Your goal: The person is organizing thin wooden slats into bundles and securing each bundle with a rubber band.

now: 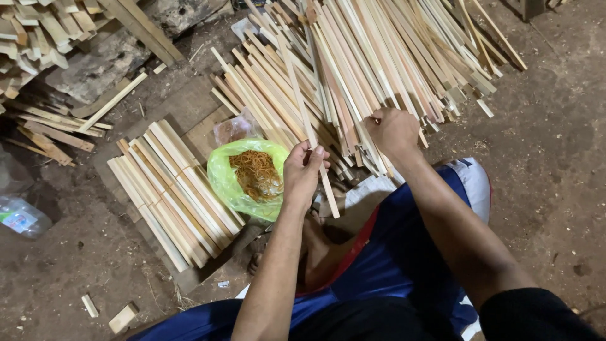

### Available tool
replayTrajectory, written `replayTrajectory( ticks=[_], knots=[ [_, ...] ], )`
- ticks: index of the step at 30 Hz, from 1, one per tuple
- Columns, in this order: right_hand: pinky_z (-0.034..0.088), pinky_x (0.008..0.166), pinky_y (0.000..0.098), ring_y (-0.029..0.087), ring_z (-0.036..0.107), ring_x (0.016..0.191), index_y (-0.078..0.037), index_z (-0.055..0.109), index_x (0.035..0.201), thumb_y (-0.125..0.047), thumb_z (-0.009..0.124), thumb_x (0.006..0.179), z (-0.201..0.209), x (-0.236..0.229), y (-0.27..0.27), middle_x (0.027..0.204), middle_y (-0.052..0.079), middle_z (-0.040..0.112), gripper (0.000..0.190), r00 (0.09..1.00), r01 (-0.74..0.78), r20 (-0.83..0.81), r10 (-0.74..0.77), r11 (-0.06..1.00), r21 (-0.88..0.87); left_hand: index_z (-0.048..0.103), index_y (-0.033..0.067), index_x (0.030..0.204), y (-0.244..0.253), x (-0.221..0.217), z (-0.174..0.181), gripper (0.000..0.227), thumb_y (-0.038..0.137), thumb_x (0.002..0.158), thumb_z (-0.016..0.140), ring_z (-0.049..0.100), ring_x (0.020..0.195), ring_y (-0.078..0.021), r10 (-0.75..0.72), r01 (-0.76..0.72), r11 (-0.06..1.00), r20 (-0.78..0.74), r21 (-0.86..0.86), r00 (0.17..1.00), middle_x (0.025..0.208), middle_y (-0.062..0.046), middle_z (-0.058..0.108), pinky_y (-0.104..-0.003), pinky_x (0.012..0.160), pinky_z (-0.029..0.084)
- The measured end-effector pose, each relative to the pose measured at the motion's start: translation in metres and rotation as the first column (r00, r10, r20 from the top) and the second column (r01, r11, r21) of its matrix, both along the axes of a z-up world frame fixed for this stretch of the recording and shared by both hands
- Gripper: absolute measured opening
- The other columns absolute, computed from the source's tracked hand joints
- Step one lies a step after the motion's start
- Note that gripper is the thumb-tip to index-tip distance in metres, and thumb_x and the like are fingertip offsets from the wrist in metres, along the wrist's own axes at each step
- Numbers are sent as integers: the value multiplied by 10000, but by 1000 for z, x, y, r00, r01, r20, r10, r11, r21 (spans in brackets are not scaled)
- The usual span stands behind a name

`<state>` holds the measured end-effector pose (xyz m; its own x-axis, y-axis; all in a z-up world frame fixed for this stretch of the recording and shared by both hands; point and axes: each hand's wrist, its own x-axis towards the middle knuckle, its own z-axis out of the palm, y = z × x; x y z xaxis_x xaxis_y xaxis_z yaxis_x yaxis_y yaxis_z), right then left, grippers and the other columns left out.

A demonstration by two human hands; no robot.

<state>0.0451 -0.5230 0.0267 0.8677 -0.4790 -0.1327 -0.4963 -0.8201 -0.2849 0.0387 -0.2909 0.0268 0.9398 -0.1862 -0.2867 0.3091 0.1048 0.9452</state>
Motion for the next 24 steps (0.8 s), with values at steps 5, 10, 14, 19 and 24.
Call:
replayTrajectory(
  ticks=[5, 10, 14, 19, 24],
  knots=[
    [604, 776, 488, 422, 745, 884, -247, 799, 1017, -366, 667, 920, -19, 4, -7, 867, 130, 768, 202, 1000, -8, -7, 8, 1000, 6, 628, -30, 1244, 4, -3, 3, 351, 203, 987, 676, 724, 758, -202, 6, -6, 1000, 0, 6, 1000, 931, -181, 730, -365, 701, 658],
    [615, 747, 470, 392, 756, 850, -262, 803, 991, -376, 663, 917, -35, 11, -8, 835, 101, 767, 195, 1000, -7, -13, 7, 1000, -23, 622, -26, 1250, 6, -5, 1, 348, 199, 990, 671, 725, 761, -208, 9, -9, 1000, -12, 14, 1000, 941, -185, 729, -369, 709, 658],
    [620, 680, 450, 373, 761, 772, -213, 812, 936, -337, 633, 916, -37, 11, -11, 757, 111, 748, 219, 996, -82, -31, 78, 985, -154, 628, -27, 1238, 13, -5, 1, 338, 194, 987, 672, 725, 759, -205, 13, -13, 1000, 4, 10, 1000, 935, -187, 728, -362, 700, 660],
    [623, 699, 445, 366, 767, 788, -209, 815, 962, -323, 608, 917, -24, 7, -16, 775, 110, 764, 241, 996, -88, -41, 82, 980, -181, 626, -30, 1245, 18, -6, 1, 336, 179, 986, 667, 721, 757, -200, 37, -37, 999, 5, 0, 999, 938, -187, 726, -354, 695, 660],
    [559, 683, 455, 322, 714, 759, -210, 777, 923, -325, 673, 834, -15, -16, 8, 721, 127, 692, 178, 961, -99, 276, 0, 934, 345, 637, -22, 1228, 25, -7, -3, 314, 179, 989, 673, 713, 757, -187, 56, -56, 995, -10, -78, 998, 933, -166, 713, -346, 687, 662]
  ],
)
